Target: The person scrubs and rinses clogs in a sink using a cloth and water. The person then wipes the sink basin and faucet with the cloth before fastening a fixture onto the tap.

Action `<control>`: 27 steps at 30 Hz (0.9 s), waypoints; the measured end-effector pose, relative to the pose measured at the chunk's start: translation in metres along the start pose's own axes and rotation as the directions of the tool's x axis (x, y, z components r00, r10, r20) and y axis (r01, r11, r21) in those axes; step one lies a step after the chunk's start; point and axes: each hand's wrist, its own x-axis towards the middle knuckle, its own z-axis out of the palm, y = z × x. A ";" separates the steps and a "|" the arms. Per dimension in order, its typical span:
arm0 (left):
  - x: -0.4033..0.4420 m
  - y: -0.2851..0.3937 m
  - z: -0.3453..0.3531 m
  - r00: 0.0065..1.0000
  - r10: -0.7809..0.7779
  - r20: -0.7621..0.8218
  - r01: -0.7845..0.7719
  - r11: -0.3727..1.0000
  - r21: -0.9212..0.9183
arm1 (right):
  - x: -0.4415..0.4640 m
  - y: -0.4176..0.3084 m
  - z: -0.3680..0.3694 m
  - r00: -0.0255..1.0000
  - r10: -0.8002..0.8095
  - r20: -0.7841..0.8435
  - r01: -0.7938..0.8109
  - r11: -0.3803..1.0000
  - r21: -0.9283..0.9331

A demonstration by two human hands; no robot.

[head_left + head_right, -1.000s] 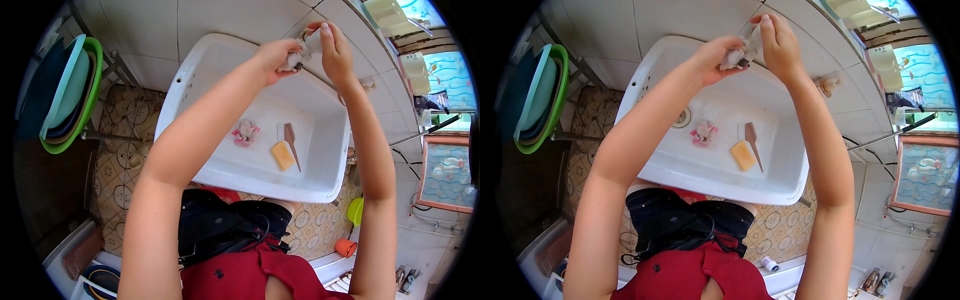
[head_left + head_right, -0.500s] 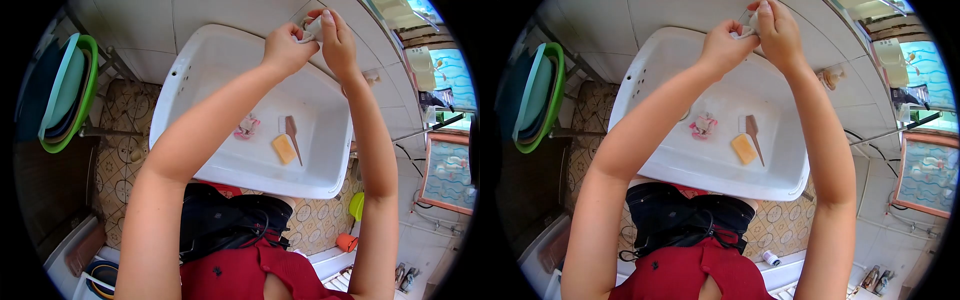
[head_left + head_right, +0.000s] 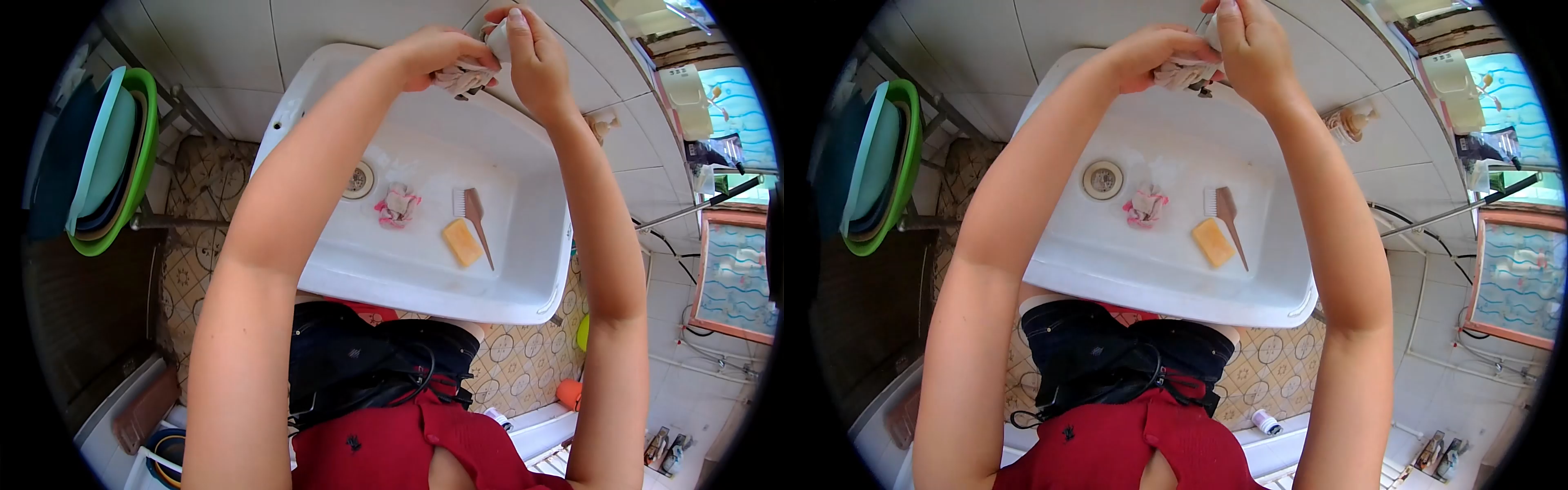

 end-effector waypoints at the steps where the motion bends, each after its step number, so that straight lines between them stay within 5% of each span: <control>1: 0.002 0.001 -0.002 1.000 -0.009 0.012 0.010 1.000 -0.014 | 0.000 0.000 0.000 1.000 -0.020 -0.002 0.020 1.000 -0.006; 5: 0.006 -0.003 -0.008 0.997 -0.045 0.057 0.050 0.995 -0.090 | -0.001 0.006 0.000 0.995 0.043 0.094 -0.050 0.996 0.075; 8: 0.025 -0.031 -0.027 0.992 -0.107 -0.071 0.090 0.973 -0.212 | -0.001 0.008 -0.001 0.996 -0.007 0.094 0.001 0.998 0.055; 12: 0.012 -0.054 -0.027 0.991 -0.021 -0.134 -0.023 0.949 -0.316 | 0.003 0.015 0.000 0.995 -0.070 0.067 0.072 0.997 -0.030; 15: -0.012 -0.037 -0.003 0.966 0.189 -0.175 -0.253 0.827 -0.502 | 0.000 0.013 0.000 0.995 -0.021 0.095 0.019 1.000 0.016; 18: -0.025 -0.031 0.008 0.963 0.227 -0.143 -0.260 0.920 -0.294 | 0.002 0.013 0.000 0.995 -0.014 0.102 0.010 0.999 0.030; 21: -0.021 -0.034 0.022 0.907 0.302 -0.294 -0.303 0.952 0.045 | 0.001 0.011 -0.001 0.996 -0.037 0.086 0.034 0.999 0.035; 27: -0.015 -0.030 0.037 0.814 0.358 -0.457 -0.248 0.926 0.284 | 0.001 0.009 0.000 0.996 0.017 0.086 -0.024 0.997 0.078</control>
